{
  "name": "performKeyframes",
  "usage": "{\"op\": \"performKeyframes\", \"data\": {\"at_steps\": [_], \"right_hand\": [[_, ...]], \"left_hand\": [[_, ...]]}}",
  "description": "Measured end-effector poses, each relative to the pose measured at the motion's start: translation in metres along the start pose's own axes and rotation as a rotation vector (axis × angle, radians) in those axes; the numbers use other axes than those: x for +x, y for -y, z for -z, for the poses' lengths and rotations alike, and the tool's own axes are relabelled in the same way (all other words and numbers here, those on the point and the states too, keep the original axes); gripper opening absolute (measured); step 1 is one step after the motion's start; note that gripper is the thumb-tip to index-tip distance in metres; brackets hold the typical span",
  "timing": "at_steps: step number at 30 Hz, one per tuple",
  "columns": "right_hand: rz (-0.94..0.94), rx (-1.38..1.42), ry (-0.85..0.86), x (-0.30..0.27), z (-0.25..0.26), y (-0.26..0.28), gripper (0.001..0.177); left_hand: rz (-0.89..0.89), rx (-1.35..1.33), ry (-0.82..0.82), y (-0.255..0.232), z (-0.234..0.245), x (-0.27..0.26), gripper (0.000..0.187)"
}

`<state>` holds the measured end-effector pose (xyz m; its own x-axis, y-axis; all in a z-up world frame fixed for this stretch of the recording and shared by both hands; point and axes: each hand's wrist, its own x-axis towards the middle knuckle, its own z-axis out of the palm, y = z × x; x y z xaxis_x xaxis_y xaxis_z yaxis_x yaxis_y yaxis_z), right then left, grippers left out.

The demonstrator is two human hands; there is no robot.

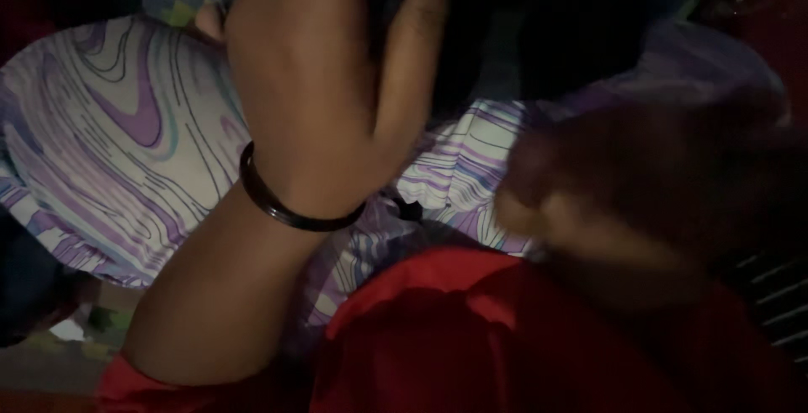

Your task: The person folds a black t-shirt by hand while sitting on a patterned mat. They smooth the fabric, fold the sleeves inward, fold the shirt in half lengthwise, and then fold it again to create a compact rectangle.

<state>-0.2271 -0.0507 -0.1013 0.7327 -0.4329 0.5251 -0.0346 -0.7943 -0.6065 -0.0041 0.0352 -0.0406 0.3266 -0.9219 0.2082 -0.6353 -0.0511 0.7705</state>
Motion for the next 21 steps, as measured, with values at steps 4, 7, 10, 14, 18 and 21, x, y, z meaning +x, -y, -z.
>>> {"op": "performKeyframes", "data": {"at_steps": [4, 7, 10, 14, 18, 21], "right_hand": [[0.088, 0.196, 0.092, -0.006, -0.015, 0.011, 0.045], [0.066, 0.216, 0.134, -0.007, -0.011, 0.014, 0.045], [0.063, 0.213, 0.194, 0.007, 0.007, 0.018, 0.046], [0.048, 0.224, 0.228, 0.011, 0.015, 0.028, 0.046], [0.041, 0.230, 0.220, 0.008, 0.018, 0.040, 0.047], [0.046, 0.240, 0.238, 0.008, 0.023, 0.055, 0.047]], "left_hand": [[-0.060, -0.101, 0.004, -0.003, -0.003, -0.002, 0.029], [-0.166, -0.225, 0.073, -0.026, -0.023, -0.011, 0.028], [-0.212, -0.436, 0.226, -0.073, -0.037, -0.019, 0.023], [-0.068, -0.759, 0.530, -0.106, -0.038, -0.036, 0.022], [-0.087, -0.700, 0.677, -0.106, -0.030, -0.039, 0.030], [-0.148, -0.580, 0.507, -0.106, -0.029, -0.038, 0.029]]}}
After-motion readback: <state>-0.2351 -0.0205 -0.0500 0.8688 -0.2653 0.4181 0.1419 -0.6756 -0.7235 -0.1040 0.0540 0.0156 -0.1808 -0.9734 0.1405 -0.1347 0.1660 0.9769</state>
